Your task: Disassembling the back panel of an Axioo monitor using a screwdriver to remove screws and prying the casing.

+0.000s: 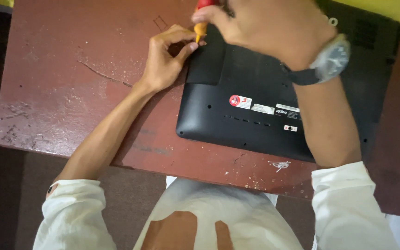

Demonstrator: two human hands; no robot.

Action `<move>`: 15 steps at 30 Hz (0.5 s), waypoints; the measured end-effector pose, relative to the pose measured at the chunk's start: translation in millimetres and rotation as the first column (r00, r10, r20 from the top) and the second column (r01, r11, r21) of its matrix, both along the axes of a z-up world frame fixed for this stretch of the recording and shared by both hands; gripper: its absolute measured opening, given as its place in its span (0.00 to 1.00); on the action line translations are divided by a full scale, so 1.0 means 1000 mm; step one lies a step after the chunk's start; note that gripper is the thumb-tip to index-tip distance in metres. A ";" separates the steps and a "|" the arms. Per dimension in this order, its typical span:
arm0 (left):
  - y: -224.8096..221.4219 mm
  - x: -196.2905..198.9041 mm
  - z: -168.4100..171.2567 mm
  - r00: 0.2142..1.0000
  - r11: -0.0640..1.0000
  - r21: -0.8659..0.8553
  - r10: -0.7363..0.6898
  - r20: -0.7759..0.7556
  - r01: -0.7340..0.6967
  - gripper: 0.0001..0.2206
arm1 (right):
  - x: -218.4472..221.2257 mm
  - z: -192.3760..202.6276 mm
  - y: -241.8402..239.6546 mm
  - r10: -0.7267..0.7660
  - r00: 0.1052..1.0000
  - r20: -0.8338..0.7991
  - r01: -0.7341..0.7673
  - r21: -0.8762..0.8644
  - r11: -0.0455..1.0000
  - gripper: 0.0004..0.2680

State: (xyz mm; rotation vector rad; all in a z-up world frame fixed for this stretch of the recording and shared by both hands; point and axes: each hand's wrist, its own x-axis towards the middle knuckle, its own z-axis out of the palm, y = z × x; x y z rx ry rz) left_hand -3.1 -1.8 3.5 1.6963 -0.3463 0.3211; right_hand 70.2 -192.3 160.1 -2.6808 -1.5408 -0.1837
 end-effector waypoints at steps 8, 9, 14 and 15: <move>-0.020 -0.011 0.028 0.974 0.997 0.049 0.041 0.222 -0.053 0.03 | -0.025 0.004 -0.029 0.273 0.908 -0.319 -0.113 0.441 0.891 0.07; -0.026 -0.015 0.036 0.967 0.996 0.069 0.031 0.254 -0.051 0.09 | -0.029 0.007 -0.044 0.250 0.925 -0.286 -0.072 0.514 0.855 0.06; -0.065 -0.033 0.060 0.956 0.989 0.116 -0.120 0.267 0.091 0.11 | -0.067 0.026 -0.140 0.058 0.921 -0.385 0.202 0.600 0.774 0.05; -0.075 -0.034 0.060 0.941 0.980 0.150 -0.168 0.294 0.128 0.09 | -0.073 0.022 -0.156 0.132 0.899 -0.418 0.207 0.670 0.712 0.13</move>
